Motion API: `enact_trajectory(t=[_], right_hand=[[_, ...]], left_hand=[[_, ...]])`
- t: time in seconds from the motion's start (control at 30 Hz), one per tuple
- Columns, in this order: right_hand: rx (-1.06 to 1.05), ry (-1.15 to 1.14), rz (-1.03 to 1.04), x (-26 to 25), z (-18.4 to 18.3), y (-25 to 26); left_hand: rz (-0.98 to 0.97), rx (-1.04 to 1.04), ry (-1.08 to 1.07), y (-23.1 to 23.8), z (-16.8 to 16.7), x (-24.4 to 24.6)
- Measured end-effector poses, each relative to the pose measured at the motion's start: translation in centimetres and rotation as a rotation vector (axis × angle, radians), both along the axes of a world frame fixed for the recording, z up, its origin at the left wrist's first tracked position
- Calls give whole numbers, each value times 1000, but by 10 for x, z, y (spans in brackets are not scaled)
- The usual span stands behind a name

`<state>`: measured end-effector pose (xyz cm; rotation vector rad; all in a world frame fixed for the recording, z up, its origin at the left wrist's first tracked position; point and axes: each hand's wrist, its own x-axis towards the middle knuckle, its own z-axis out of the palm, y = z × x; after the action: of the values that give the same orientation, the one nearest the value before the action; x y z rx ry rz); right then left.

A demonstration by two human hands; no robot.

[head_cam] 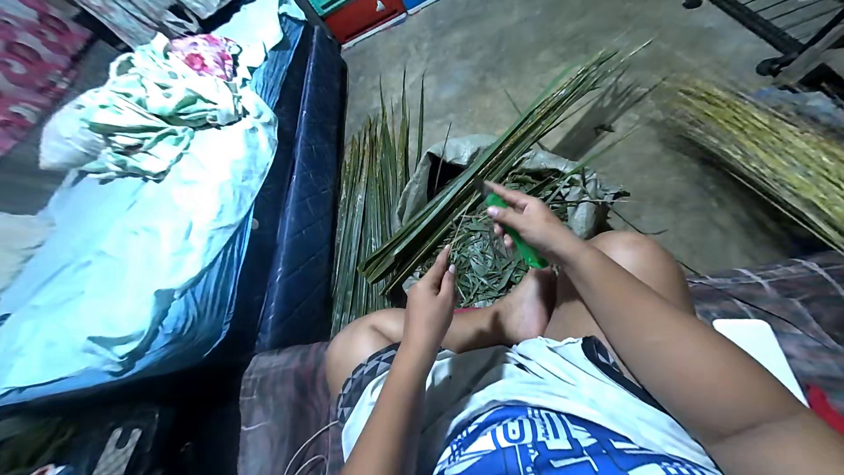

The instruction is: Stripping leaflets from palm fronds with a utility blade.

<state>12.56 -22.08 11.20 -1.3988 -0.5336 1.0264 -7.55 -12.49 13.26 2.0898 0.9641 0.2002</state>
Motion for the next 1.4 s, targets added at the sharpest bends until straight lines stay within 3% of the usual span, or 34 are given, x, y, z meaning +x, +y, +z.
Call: enact_trajectory(t=[0.07,0.23,0.33,0.47,0.57,0.73,0.87,1.03,1.2,1.27,1.4], right_hand=[[37,18,-4,2,0,-2],[-33,145,399,-18,5,-3],[-60,168,377,-19,4,-1],[-55,131,170,-5,0,1],[-109,-5,108,-8,2,2],[-294,-446,481,-55,10,4],[-432,-652,583,-81,23,5],[-646,-856,375,-58,18,19],[-667,-877,23,-23,9,18],[-616,-789,99,-27,11,14],[-486,-579,496,-59,10,10]], left_hand=[[-2,-15,2,0,-1,1],[-15,-89,-29,1,1,3],[-40,-138,76,5,8,0],[-81,-134,220,9,12,-7],[-73,-112,221,8,9,-9],[-5,1,219,8,2,-2],[29,25,256,5,5,4],[14,12,265,3,-2,5],[2,7,272,1,-4,5],[6,17,272,3,-4,5],[32,47,305,5,-5,6]])
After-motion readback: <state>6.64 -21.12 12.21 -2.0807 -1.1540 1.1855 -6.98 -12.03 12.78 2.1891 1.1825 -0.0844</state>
